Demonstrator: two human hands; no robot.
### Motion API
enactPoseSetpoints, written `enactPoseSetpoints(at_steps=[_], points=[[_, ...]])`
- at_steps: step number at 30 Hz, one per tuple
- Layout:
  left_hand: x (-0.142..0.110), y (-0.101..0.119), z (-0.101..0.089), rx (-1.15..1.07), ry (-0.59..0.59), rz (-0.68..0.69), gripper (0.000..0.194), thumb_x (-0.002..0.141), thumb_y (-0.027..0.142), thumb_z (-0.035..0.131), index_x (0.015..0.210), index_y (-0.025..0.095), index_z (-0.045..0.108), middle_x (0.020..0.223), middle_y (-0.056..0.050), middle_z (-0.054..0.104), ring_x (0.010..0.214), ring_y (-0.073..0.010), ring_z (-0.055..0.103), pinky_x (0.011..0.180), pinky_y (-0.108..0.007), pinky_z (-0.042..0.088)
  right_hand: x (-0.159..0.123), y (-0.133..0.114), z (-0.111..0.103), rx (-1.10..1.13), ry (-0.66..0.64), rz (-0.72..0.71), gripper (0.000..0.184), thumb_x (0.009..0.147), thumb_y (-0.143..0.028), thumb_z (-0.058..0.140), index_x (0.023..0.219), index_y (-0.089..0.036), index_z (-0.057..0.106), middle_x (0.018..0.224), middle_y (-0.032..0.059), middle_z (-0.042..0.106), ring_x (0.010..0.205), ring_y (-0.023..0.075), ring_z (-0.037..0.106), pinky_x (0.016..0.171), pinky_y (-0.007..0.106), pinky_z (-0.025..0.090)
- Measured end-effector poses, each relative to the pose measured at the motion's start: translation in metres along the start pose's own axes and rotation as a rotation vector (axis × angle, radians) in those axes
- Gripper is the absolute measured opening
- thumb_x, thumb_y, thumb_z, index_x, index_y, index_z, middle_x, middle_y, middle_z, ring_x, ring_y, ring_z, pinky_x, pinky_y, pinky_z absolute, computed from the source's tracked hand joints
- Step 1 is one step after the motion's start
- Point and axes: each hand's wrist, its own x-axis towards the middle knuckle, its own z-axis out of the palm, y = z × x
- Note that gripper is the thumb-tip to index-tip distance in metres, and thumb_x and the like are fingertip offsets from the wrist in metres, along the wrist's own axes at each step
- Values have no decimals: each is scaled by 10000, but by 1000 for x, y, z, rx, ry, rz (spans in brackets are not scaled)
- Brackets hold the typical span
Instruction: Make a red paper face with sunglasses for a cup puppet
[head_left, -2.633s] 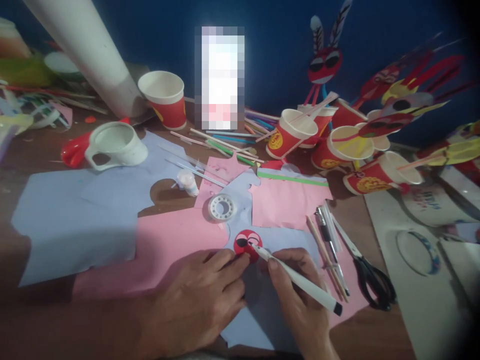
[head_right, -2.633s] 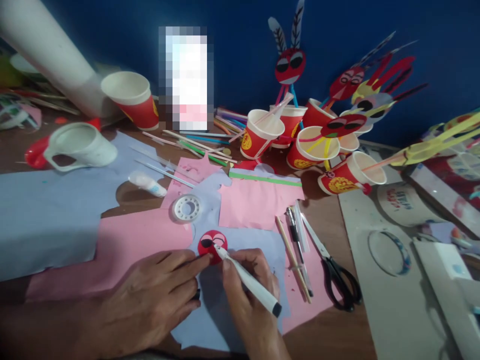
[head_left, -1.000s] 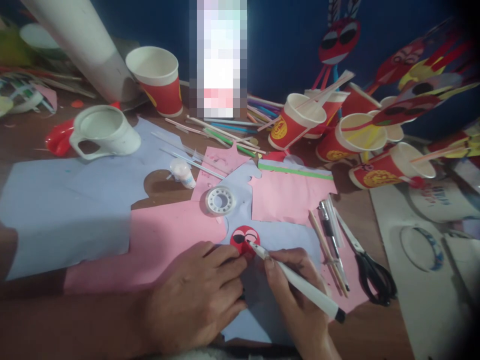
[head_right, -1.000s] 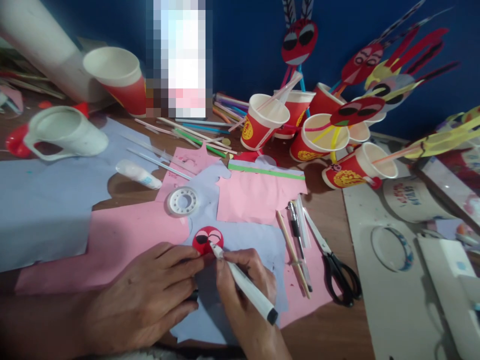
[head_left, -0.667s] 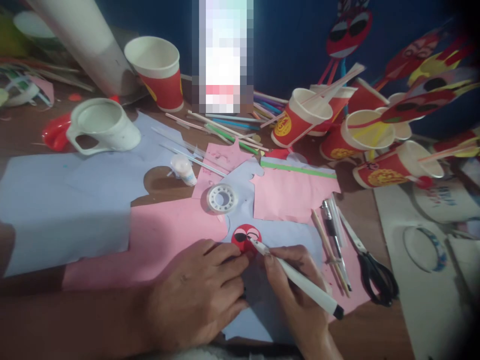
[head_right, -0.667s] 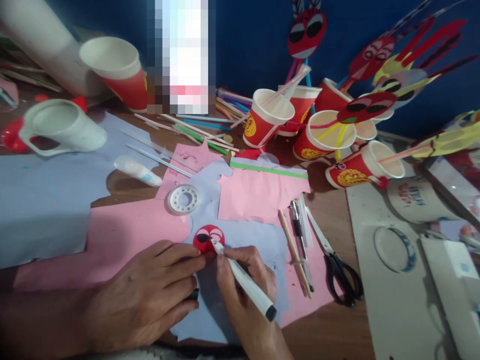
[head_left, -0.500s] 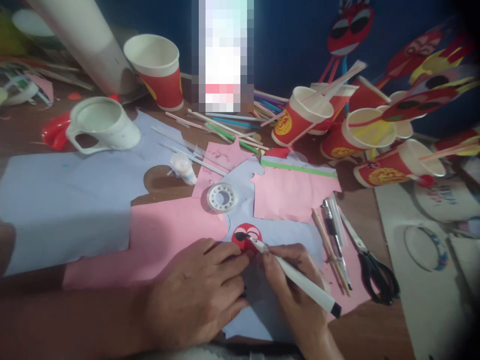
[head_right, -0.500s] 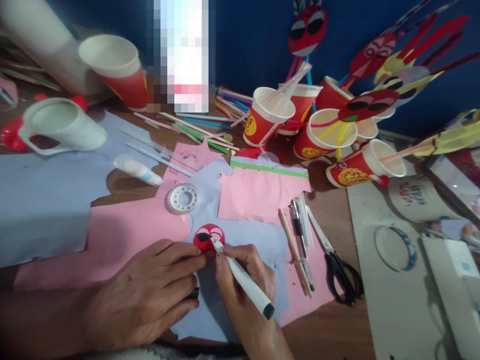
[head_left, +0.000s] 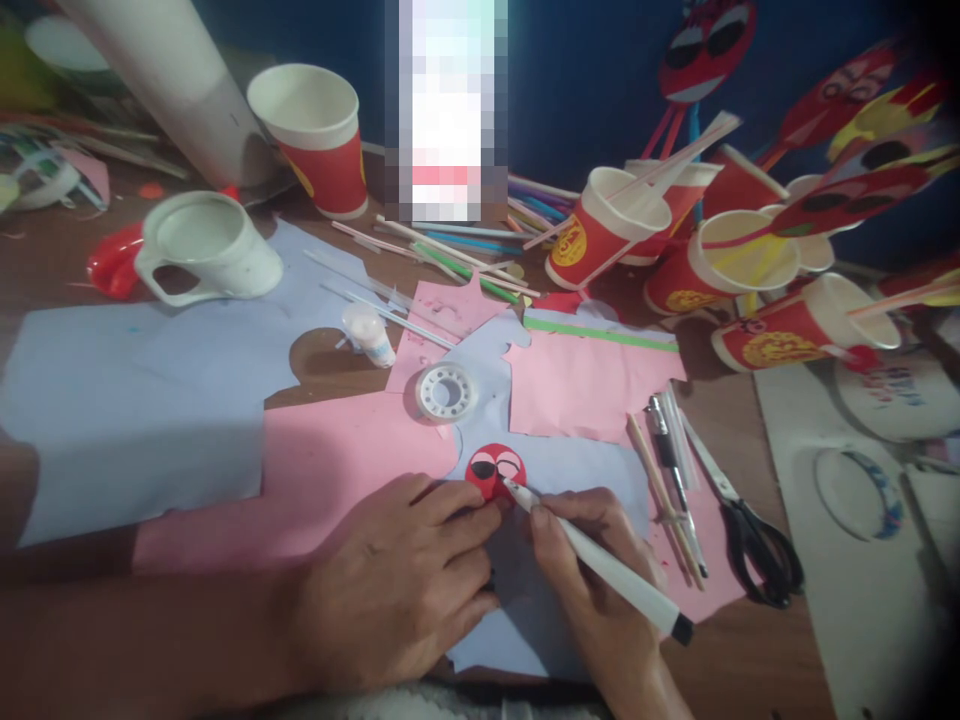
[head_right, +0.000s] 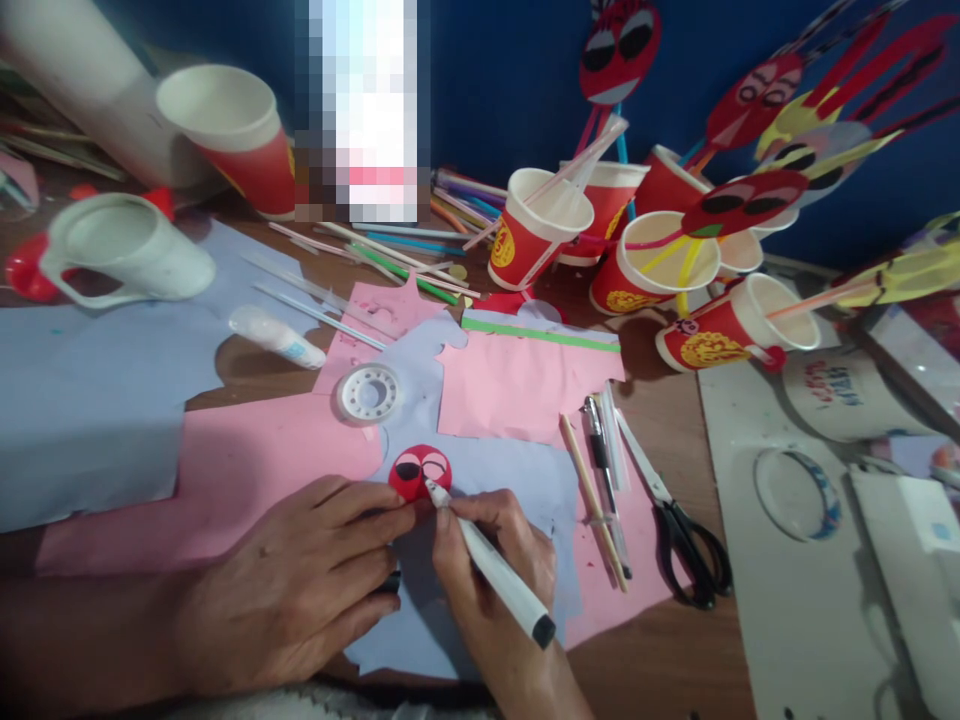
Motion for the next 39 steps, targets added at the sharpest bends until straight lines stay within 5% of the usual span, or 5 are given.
enactPoseSetpoints(at_steps=[32,39], points=[[0,-1,0,-19,-14,0,189,892,293,507,791,171,609,986,-40,655,1008,-219,516,829,-350,384,3,-3,1,0,19,1,39,835,-168,587,847,-196,564,615,-40,617,497,79,574,465,163,454],[0,-1,0,-11,-23,-4,173,881,286,524,788,172,614,1001,-39,644,1022,-219,508,824,-353,395,2,-7,3,-29,63,45,53,826,-202,591,783,-200,560,482,-68,534,395,80,501,390,176,404]])
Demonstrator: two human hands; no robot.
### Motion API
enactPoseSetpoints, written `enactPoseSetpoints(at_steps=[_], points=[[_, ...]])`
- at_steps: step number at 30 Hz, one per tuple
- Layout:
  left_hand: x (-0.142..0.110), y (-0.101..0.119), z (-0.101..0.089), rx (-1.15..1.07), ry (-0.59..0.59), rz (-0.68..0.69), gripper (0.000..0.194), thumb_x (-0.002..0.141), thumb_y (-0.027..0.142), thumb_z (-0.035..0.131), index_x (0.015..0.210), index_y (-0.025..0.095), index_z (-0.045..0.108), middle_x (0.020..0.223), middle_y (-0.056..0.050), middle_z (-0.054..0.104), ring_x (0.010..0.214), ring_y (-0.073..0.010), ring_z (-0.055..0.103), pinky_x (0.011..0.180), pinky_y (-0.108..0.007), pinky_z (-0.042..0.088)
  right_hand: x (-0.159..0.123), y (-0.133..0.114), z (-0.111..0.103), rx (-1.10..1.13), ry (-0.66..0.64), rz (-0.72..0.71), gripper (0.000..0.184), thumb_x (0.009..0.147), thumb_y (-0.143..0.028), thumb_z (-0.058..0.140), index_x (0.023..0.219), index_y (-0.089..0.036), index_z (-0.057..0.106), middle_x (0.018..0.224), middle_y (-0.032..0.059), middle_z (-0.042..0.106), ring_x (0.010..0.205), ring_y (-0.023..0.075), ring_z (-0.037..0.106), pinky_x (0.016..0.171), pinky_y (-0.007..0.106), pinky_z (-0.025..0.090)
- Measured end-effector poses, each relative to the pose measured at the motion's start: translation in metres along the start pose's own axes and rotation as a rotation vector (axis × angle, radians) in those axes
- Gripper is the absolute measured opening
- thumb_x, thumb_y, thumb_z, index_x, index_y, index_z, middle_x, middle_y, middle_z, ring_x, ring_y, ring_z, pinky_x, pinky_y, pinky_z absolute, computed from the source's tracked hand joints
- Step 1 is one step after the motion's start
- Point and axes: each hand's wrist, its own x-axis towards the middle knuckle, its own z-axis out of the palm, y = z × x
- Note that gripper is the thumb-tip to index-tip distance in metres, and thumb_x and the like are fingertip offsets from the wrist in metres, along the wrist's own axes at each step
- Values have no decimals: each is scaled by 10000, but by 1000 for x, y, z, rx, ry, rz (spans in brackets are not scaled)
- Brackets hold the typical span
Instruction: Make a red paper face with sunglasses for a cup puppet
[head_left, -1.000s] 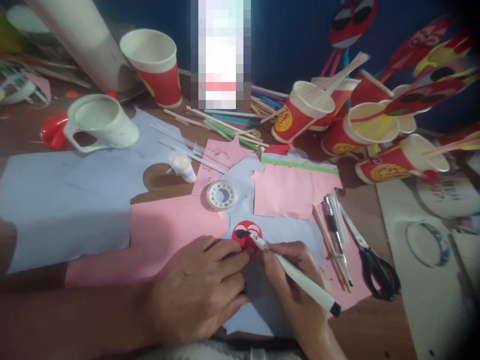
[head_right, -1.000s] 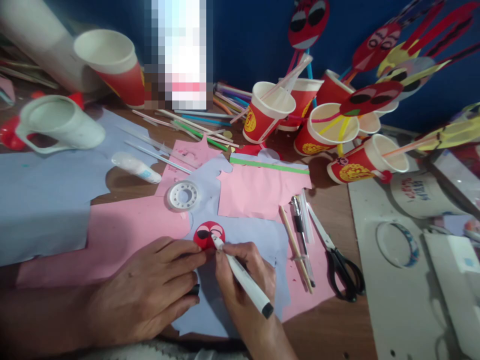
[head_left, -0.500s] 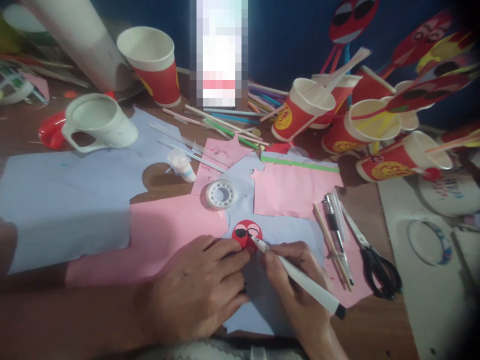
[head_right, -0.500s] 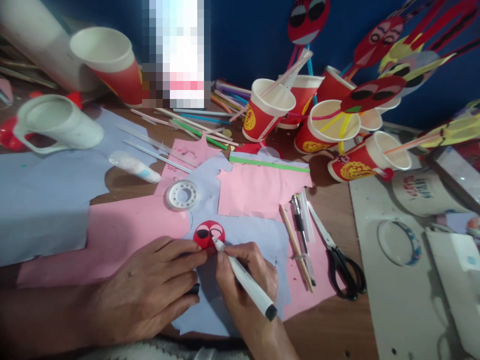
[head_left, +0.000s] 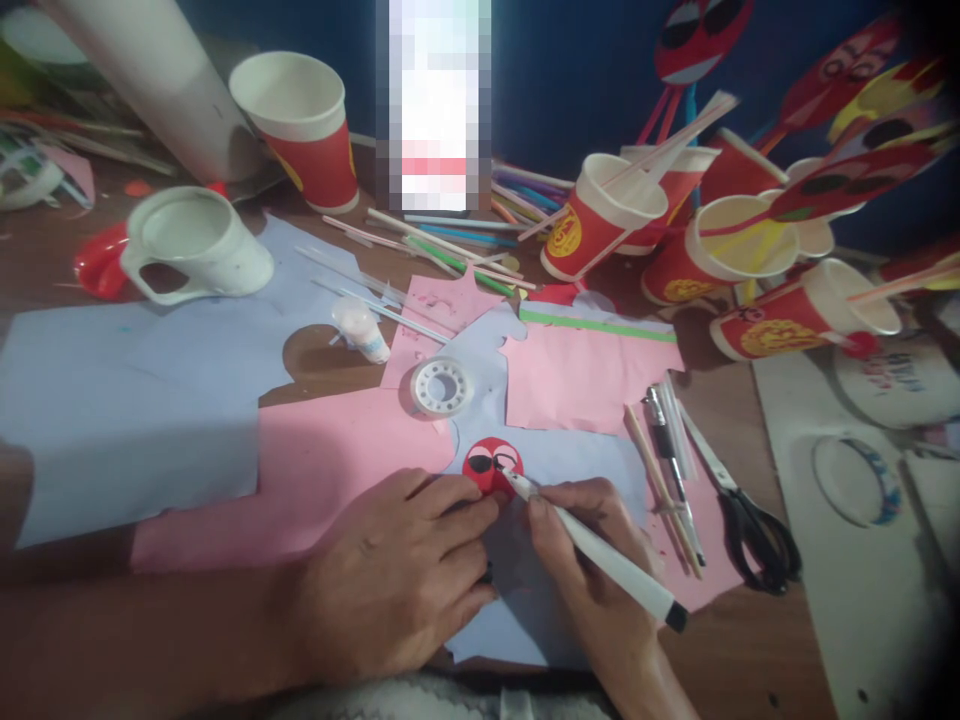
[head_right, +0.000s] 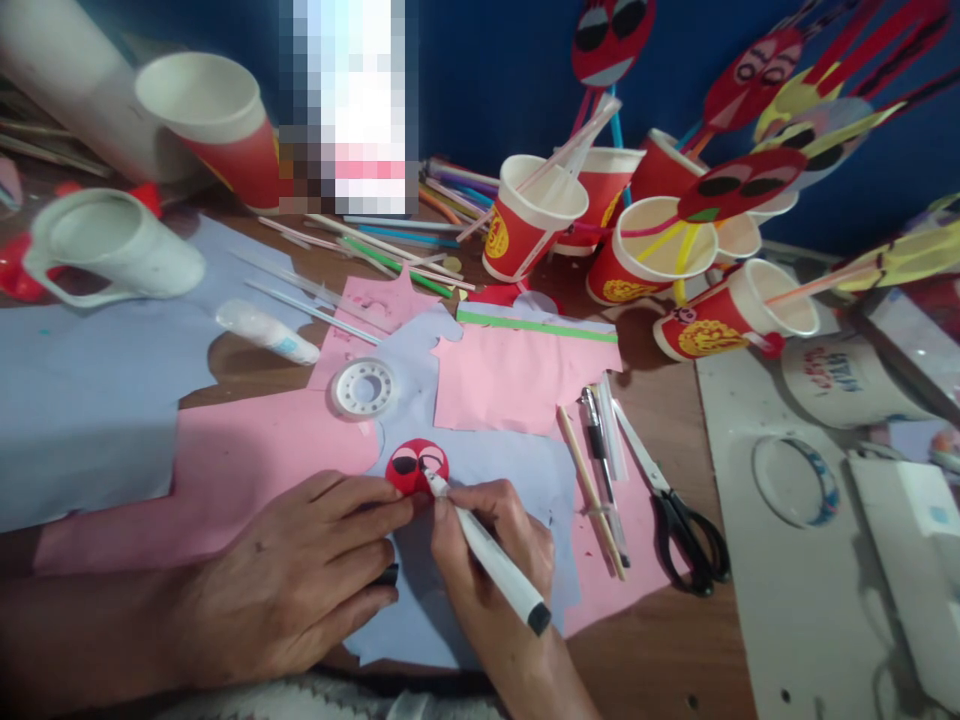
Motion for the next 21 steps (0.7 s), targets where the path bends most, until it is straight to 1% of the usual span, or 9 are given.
enactPoseSetpoints(at_steps=[3,9,16,21], points=[[0,0,0,-1,0,4,182,884,289,520,782,172,615,991,-41,647,1018,-217,511,829,-355,396,0,-1,0,10,-14,14,60,832,-210,583,777,-203,561,459,-72,522,383,84,502,380,178,404],[0,-1,0,-21,-2,9,205,899,287,496,778,161,603,1005,-38,659,1006,-230,526,819,-369,401,2,0,0,11,-13,-12,24,828,-194,590,816,-197,571,578,-39,623,445,87,565,431,179,455],[1,0,0,-15,3,6,192,896,285,502,803,159,612,1021,-42,657,1023,-232,518,826,-369,398,0,0,0,-14,-7,2,55,826,-206,590,780,-198,562,516,-55,561,407,82,508,391,181,408],[0,0,0,-27,13,-2,193,896,281,505,788,158,606,1019,-40,658,1025,-229,518,823,-363,395,0,4,1,45,-23,-13,38,832,-168,588,832,-195,562,559,-52,595,449,71,546,442,160,443]])
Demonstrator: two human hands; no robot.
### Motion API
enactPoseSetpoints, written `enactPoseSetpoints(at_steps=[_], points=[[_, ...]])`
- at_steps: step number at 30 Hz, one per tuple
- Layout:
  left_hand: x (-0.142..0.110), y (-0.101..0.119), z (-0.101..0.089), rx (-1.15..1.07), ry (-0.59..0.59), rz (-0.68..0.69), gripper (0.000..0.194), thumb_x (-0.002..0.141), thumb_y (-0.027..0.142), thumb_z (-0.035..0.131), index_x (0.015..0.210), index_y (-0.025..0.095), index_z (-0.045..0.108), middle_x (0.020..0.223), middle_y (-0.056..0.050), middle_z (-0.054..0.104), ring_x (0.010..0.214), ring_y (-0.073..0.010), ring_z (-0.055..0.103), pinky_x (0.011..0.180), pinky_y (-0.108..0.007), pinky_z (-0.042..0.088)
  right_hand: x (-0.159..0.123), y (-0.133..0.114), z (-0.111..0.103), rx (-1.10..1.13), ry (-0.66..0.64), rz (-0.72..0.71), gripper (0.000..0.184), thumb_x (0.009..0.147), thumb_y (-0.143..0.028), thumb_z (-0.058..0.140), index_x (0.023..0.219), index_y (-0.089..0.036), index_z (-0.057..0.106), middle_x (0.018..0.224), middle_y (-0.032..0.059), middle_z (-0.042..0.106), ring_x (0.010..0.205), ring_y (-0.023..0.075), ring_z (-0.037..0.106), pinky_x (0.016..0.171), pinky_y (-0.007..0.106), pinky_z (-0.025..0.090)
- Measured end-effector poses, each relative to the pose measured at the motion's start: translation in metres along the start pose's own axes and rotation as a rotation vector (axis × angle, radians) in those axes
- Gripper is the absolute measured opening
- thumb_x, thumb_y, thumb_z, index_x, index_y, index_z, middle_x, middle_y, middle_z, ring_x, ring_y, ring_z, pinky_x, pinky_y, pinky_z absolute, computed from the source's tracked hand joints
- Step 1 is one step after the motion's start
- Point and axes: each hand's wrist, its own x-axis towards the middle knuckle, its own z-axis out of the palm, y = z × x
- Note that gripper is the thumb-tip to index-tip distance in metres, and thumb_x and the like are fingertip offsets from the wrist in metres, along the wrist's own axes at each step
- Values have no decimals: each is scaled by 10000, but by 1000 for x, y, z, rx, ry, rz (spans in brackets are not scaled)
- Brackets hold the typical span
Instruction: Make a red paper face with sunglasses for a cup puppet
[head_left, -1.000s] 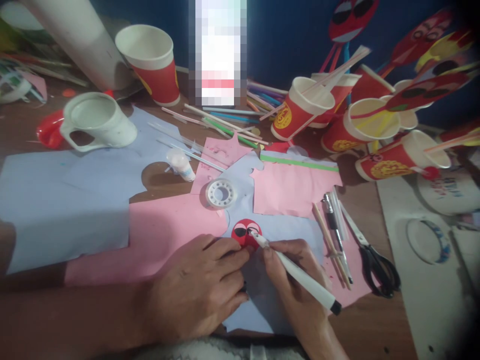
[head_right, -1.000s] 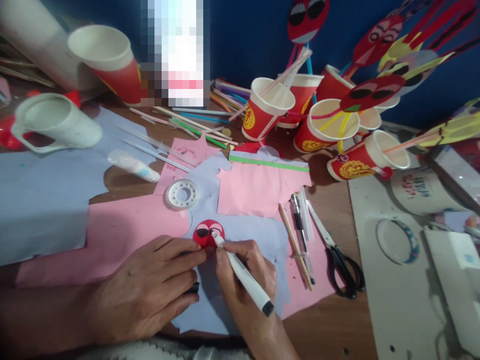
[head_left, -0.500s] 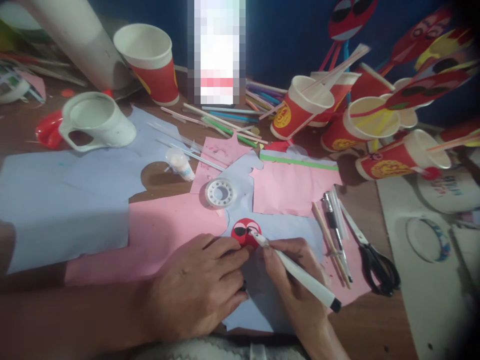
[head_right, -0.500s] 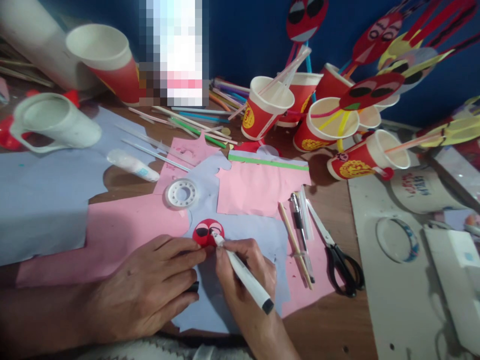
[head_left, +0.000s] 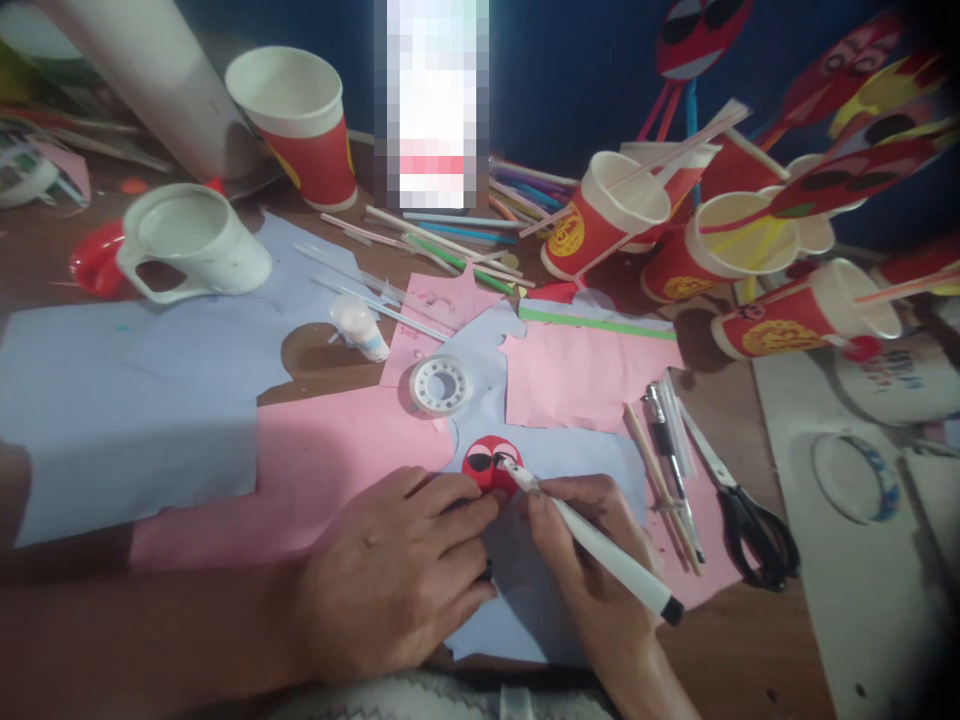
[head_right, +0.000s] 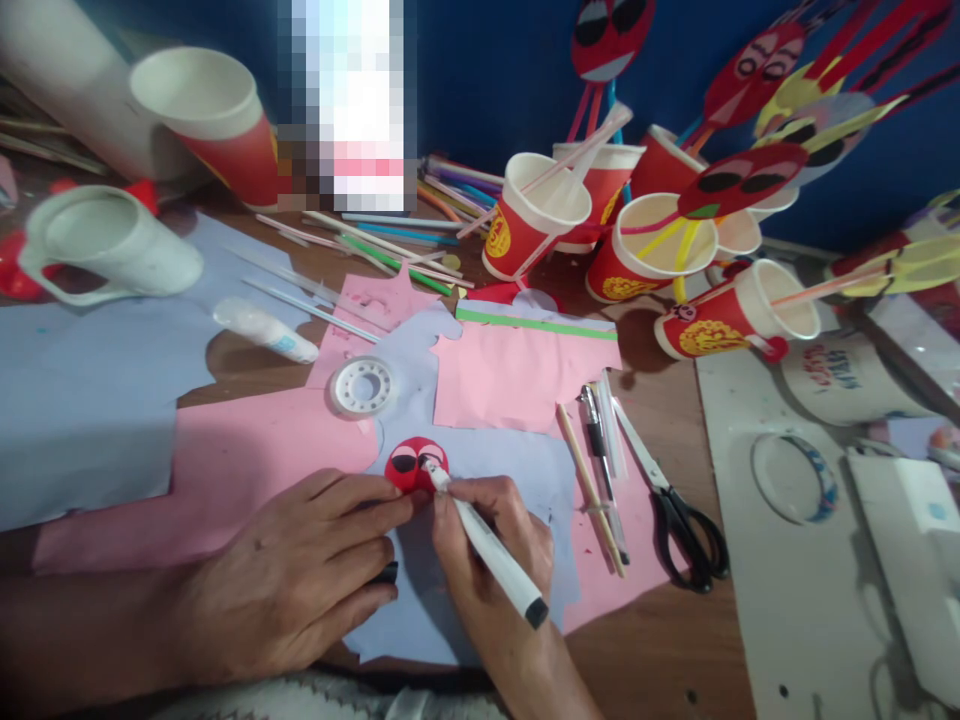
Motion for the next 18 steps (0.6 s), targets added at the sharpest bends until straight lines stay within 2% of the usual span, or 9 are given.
enactPoseSetpoints(at_steps=[11,18], points=[[0,-1,0,12,6,13,199,897,288,503,796,158,615,1020,-33,661,1015,-222,515,820,-360,394,1,-5,-3,-34,12,3,57,827,-187,584,780,-199,554,479,-78,517,375,63,470,378,157,388],[1,-1,-1,24,2,33,194,895,284,506,785,169,617,1006,-41,666,1006,-227,519,815,-364,392,1,0,-1,-1,-5,-14,36,834,-161,583,843,-187,560,598,-47,614,493,65,580,484,140,463]])
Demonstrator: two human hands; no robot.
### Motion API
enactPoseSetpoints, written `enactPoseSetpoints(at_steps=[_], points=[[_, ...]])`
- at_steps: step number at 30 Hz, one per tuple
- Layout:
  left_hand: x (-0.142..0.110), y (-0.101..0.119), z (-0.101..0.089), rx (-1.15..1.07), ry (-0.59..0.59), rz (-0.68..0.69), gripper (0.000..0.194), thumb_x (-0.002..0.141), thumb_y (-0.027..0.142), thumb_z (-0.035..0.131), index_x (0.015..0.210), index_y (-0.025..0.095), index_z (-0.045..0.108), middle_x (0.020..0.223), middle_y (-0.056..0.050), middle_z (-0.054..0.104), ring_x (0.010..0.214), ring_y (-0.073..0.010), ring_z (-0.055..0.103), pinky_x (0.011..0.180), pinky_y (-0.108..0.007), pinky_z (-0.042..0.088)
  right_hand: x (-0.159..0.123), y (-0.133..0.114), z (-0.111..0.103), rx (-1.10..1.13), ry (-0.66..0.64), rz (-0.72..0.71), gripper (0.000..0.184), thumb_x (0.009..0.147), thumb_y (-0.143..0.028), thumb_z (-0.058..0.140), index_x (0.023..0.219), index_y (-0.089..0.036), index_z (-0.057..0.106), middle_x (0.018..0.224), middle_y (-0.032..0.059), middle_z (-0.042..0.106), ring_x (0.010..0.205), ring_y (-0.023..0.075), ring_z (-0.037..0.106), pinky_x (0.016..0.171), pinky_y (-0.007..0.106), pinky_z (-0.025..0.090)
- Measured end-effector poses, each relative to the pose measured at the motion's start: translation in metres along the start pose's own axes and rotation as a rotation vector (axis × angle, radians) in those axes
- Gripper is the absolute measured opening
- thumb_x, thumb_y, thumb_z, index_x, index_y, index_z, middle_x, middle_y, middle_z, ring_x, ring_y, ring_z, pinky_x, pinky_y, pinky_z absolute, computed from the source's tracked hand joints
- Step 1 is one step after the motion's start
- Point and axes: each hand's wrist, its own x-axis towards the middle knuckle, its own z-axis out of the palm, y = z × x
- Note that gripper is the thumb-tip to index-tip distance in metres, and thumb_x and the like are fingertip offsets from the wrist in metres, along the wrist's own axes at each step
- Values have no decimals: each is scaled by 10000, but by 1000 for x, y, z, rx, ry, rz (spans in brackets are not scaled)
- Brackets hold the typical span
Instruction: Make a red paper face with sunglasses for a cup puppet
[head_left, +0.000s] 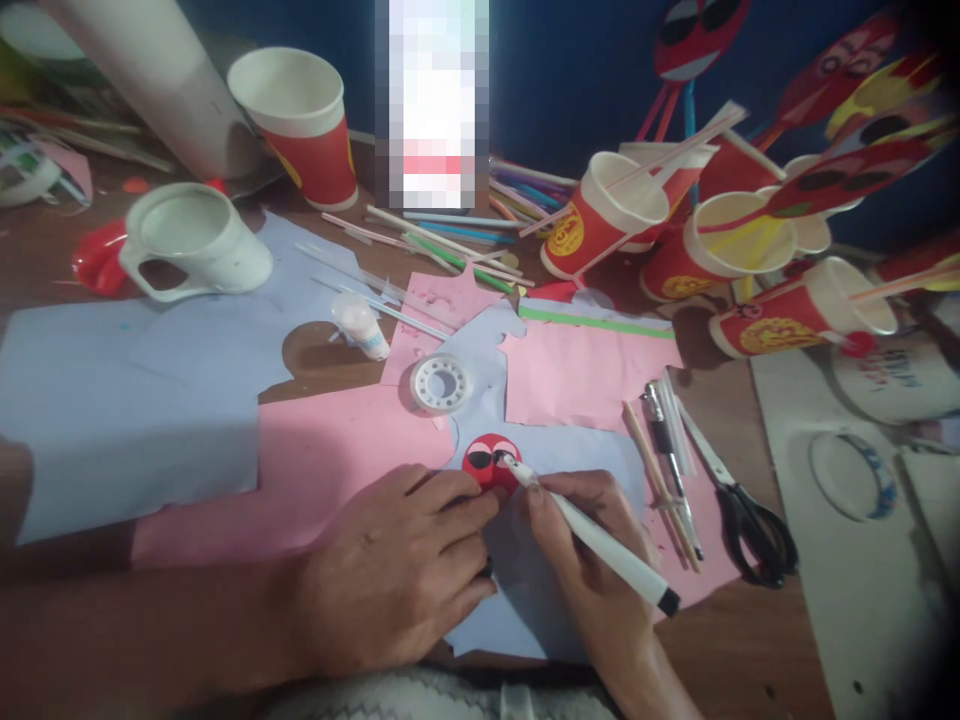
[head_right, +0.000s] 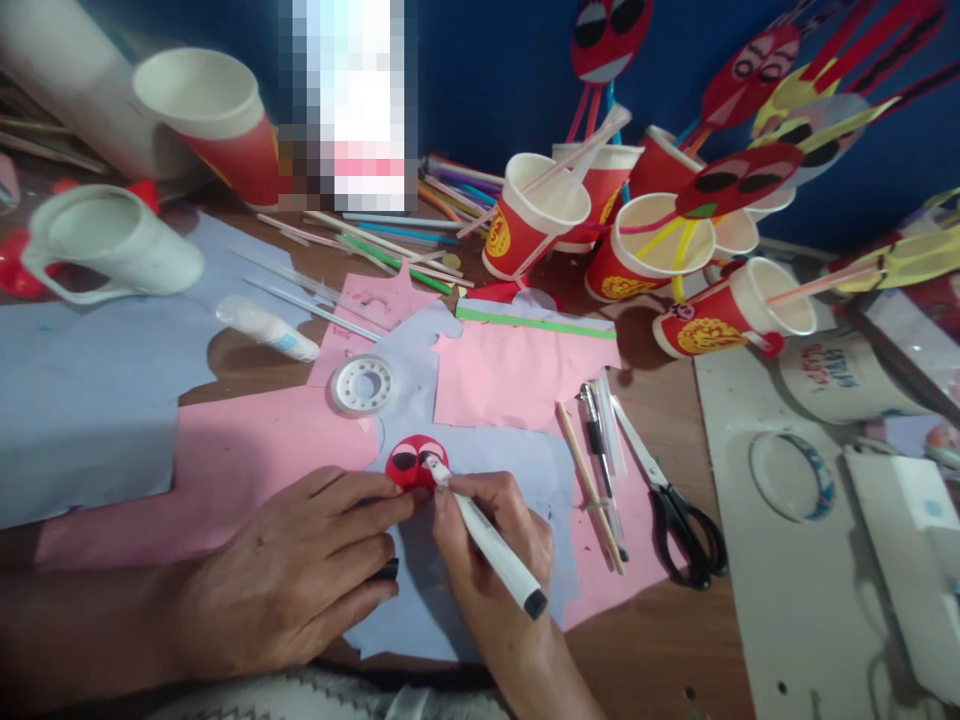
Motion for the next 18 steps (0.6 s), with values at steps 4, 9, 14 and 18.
enactPoseSetpoints(at_steps=[4,9,14,18], points=[[0,0,1,4,2,-2,181,894,286,511,825,164,625,1006,-36,666,1027,-230,513,820,-368,387,0,-3,0,-15,13,0,39,829,-172,585,810,-191,557,560,-61,585,426,53,530,430,139,429],[-2,0,2,-1,10,-11,196,900,296,498,847,157,626,1020,-28,663,1021,-224,514,814,-369,387,-2,-3,-1,-16,29,48,55,832,-200,584,785,-198,555,504,-77,544,379,52,487,396,144,406],[-2,0,1,1,-1,4,186,892,282,513,793,163,615,1042,-27,657,1025,-225,513,811,-367,390,-1,1,-1,-5,14,17,28,839,-177,577,835,-198,559,593,-51,607,474,64,566,465,141,457],[-1,0,1,-10,-6,0,202,898,289,503,784,163,612,1050,-33,653,1035,-227,506,820,-367,390,0,-1,-1,-27,19,-2,33,835,-176,577,815,-194,558,575,-56,599,440,55,542,446,140,443]])
